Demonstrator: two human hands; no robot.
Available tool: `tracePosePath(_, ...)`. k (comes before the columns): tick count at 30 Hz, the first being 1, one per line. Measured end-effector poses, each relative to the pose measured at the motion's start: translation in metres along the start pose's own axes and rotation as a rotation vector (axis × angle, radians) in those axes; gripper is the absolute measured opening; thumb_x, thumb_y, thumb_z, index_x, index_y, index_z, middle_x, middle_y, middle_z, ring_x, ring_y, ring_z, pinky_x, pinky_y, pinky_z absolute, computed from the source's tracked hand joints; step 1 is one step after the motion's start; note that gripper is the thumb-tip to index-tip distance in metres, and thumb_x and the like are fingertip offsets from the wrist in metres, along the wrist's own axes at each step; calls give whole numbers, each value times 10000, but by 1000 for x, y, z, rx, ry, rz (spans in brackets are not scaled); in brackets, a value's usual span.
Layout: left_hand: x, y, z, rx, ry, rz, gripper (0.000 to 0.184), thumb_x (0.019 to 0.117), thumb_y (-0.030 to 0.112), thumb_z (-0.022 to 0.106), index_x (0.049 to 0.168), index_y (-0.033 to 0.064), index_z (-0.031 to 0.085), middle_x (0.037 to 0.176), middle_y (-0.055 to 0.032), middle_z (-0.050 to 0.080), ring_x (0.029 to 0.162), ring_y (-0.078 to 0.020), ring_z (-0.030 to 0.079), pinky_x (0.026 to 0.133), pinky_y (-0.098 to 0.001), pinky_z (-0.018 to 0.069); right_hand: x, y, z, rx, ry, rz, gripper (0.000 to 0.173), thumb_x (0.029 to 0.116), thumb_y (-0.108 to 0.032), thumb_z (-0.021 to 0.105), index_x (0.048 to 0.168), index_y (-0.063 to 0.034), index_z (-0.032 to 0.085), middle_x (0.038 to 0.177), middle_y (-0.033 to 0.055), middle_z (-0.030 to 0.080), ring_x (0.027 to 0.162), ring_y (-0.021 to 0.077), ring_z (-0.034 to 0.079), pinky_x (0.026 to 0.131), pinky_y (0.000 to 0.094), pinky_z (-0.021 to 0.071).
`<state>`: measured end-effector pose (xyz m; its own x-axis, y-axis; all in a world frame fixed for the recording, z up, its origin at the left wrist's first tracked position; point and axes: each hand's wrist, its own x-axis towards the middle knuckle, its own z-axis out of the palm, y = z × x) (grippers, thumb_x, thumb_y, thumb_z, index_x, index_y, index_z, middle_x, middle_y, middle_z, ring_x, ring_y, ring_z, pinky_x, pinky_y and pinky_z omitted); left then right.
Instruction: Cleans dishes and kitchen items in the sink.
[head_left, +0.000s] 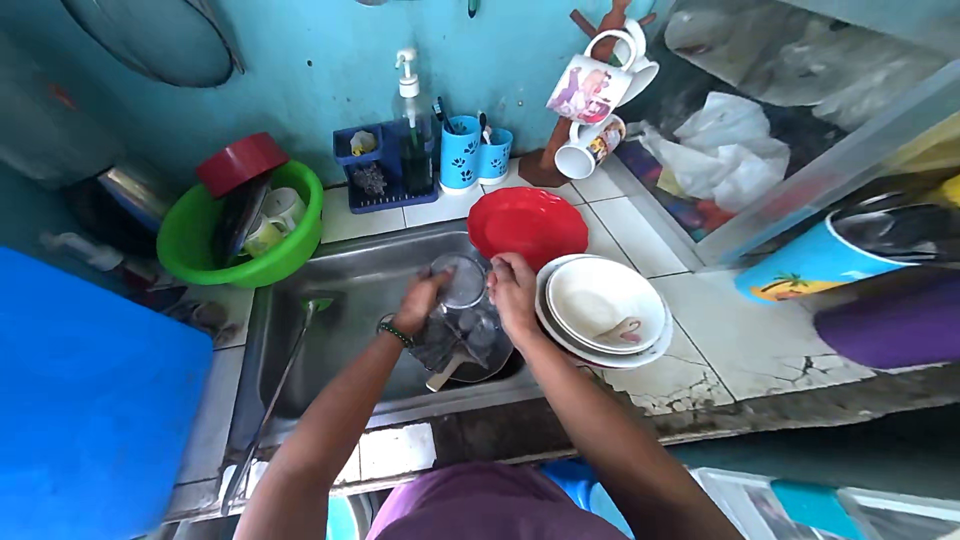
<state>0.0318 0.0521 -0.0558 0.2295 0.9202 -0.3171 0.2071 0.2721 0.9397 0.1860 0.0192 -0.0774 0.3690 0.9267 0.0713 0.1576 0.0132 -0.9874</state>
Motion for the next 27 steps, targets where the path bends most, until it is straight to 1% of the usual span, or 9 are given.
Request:
tracePosePath(4, -13, 27, -17, -30, -97, 243, 357, 949, 136, 584, 1293, 127, 488, 896, -4, 586, 603, -29, 476, 513, -184, 397, -9, 21, 20, 46, -40, 197, 310, 1043, -5, 464, 1343, 67, 487, 875, 150, 620, 611, 168, 608, 579, 319, 545)
tracePosePath(8, -7, 55, -23, -198, -158, 468, 863, 746, -176, 602, 1492, -2, 206, 1357, -160, 518, 1186, -155, 587, 983, -317, 523, -3, 42, 33, 85, -65, 549, 343, 1041, -17, 498, 1371, 72, 509, 1210, 236, 595, 940, 258, 630, 813, 389, 542)
tracePosePath(11, -13, 76, -25, -360, -85, 524, 788, 806, -209, 584, 1468, 24, 226, 1328, -139, 519, 1135, -159, 602, 950, -322, 539, -2, 58, 43, 274, 158, 617, 255, 1054, -76, 524, 1235, 90, 590, 1126, 206, 603, 952, 246, 572, 849, 401, 492)
tracePosePath(13, -16, 73, -27, -400, -30, 495, 691, 870, -165, 566, 1446, 73, 269, 1248, -99, 543, 1012, -143, 619, 839, -309, 558, -3, 59, 43, 446, 168, 715, 254, 1080, -115, 475, 1212, 68, 591, 1034, 158, 622, 860, 189, 583, 778, 335, 505)
tracePosePath(16, -26, 46, -38, -240, 43, 299, 497, 1045, 133, 561, 1488, 187, 342, 1261, -74, 631, 1090, -191, 625, 880, -415, 535, 4, 27, 38, 693, -108, 861, 289, 1109, -240, 362, 951, -63, 529, 659, 5, 536, 463, 41, 463, 412, 162, 397)
tracePosePath(19, -17, 25, -35, -252, 64, 173, 327, 1084, 189, 503, 1397, 119, 438, 1111, -70, 677, 989, -159, 648, 835, -379, 535, 5, -43, 29, 492, -468, 599, 364, 1131, -213, 297, 956, -32, 560, 634, -13, 545, 448, 27, 438, 419, 160, 364)
tracePosePath(22, -13, 20, -23, -252, 54, 154, 194, 1084, 135, 475, 1246, 51, 540, 906, -10, 603, 756, -70, 590, 689, -260, 532, 2, -101, 23, 150, -577, 186, 304, 1111, -136, 392, 1089, 51, 631, 849, 67, 686, 685, 95, 674, 667, 252, 588)
tracePosePath(25, -15, 27, -19, -184, -24, 118, 260, 1091, 88, 433, 1319, 5, 525, 1033, -63, 600, 847, -116, 579, 756, -314, 521, 4, -134, 13, -116, -613, -90, 270, 1080, -82, 472, 1137, 103, 661, 1041, 186, 697, 905, 172, 707, 885, 346, 587)
tracePosePath(27, -16, 35, -20, -162, -82, 75, 283, 1106, 118, 400, 1333, -3, 516, 1069, -86, 634, 888, -148, 631, 787, -350, 548, 3, -141, 3, -252, -596, -191, 267, 1077, -102, 493, 1083, 74, 694, 990, 176, 718, 876, 189, 721, 862, 372, 595)
